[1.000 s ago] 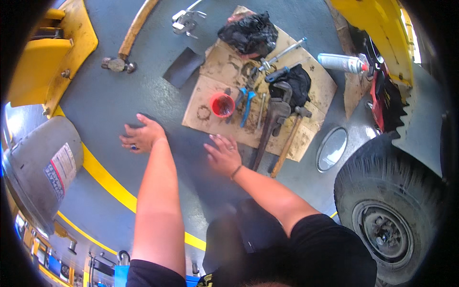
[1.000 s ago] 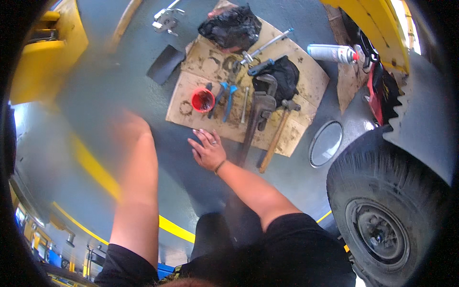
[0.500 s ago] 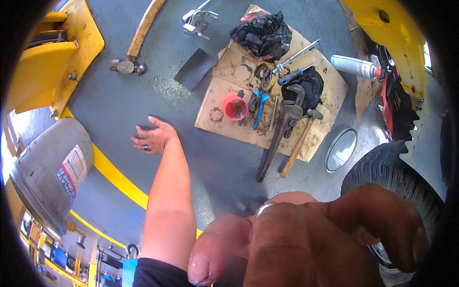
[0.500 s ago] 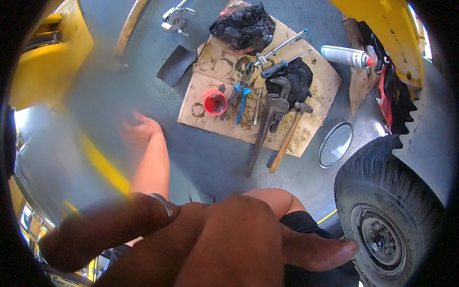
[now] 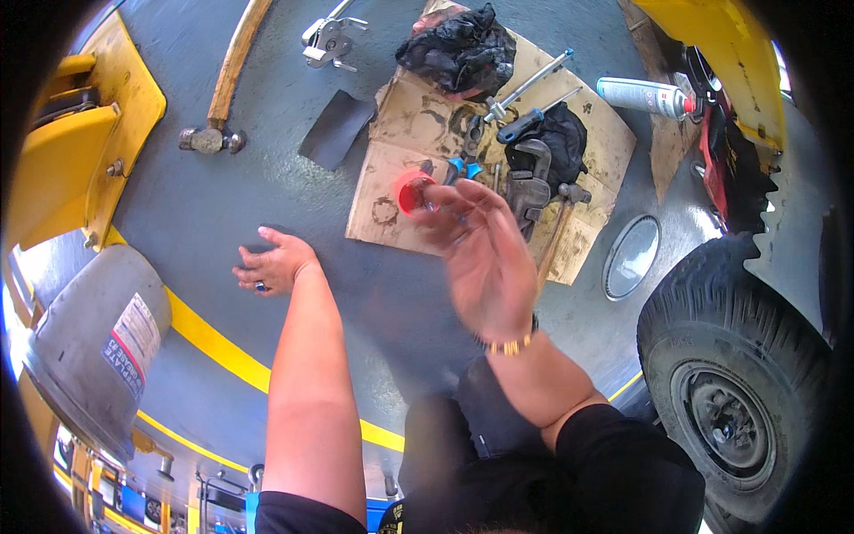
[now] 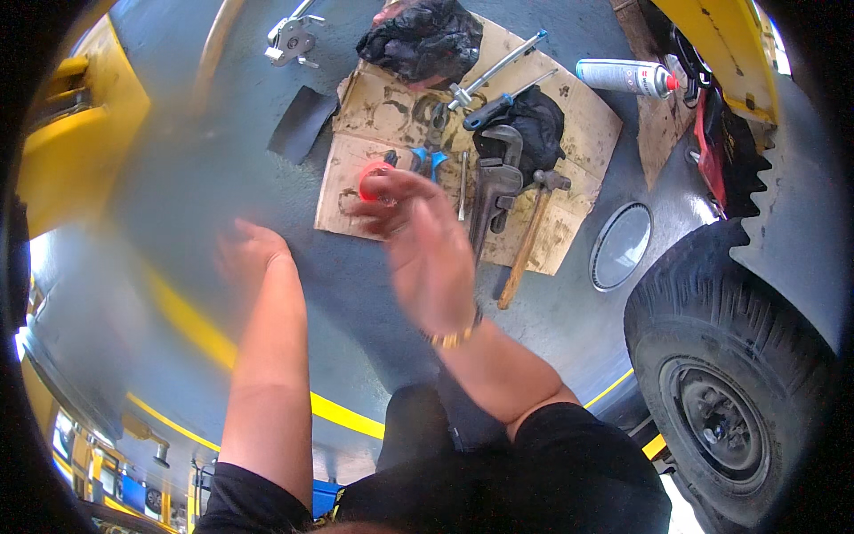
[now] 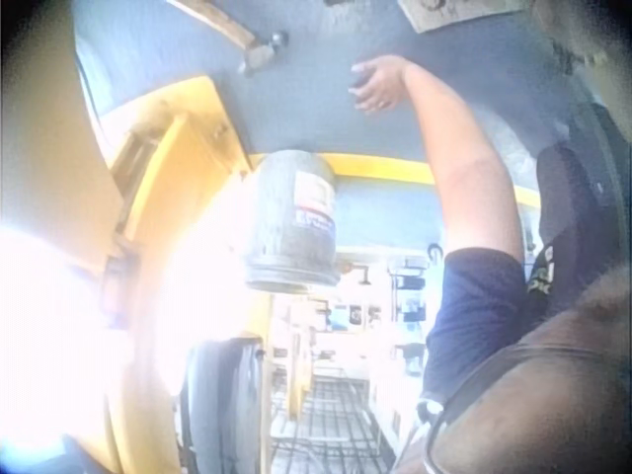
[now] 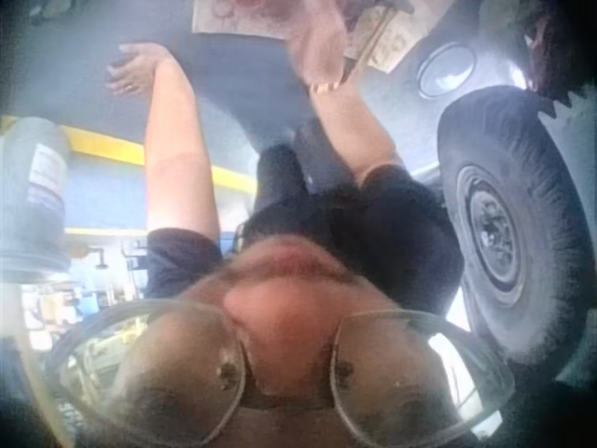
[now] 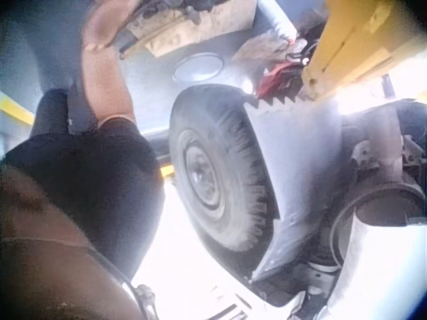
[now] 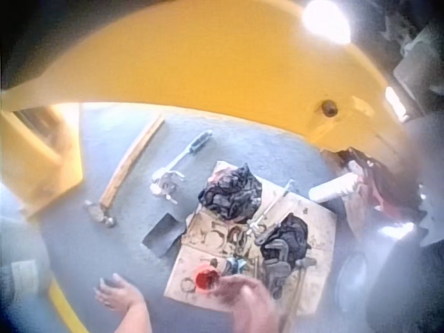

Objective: The person works on a vehicle wheel hub while the vehicle is raised on a lift. They use a hammer and a punch to tap components, then use pliers to remove a cotter pin. The person cleans tools with a rag and places them on a cardboard sheet on the floor.

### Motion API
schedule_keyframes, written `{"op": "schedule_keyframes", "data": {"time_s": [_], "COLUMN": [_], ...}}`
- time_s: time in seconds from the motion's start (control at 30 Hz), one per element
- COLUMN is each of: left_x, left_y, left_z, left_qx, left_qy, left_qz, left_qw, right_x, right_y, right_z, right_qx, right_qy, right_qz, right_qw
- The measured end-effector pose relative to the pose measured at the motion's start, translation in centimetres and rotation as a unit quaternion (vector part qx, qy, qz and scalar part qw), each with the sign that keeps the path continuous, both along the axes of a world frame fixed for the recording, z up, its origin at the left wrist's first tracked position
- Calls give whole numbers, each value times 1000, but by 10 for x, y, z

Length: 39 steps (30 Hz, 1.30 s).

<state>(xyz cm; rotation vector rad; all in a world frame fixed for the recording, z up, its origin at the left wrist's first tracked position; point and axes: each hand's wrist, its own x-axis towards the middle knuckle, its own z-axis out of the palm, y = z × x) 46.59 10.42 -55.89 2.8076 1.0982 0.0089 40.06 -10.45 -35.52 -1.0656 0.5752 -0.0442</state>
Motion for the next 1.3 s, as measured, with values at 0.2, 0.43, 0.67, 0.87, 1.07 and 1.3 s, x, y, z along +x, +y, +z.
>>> {"op": "schedule_keyframes", "data": {"time_s": [0.2,0.43,0.67,0.87,1.07,1.3], "left_x": [-1,0,-13,-10,8,82], "left_y": [4,1,25,37,48,15], "left_z": [-6,-5,-44,-60,-13,169], "left_qx": [14,6,66,63,-57,8], "left_qy": [-5,0,8,40,182,405], "left_qz": [6,4,-31,-39,-118,-513], "left_qw": [1000,1000,997,996,975,757], "right_x": [-60,-77,-86,-89,-69,-61], "right_y": [-134,-237,-235,-234,-229,-234], "right_z": [-118,-159,-175,-183,-148,-149], "right_qx": [-569,-710,-754,-736,-650,-640], "right_qy": [178,261,226,294,397,416], "right_qz": [-87,23,-70,68,243,291], "right_qw": [798,653,613,606,601,577]}}
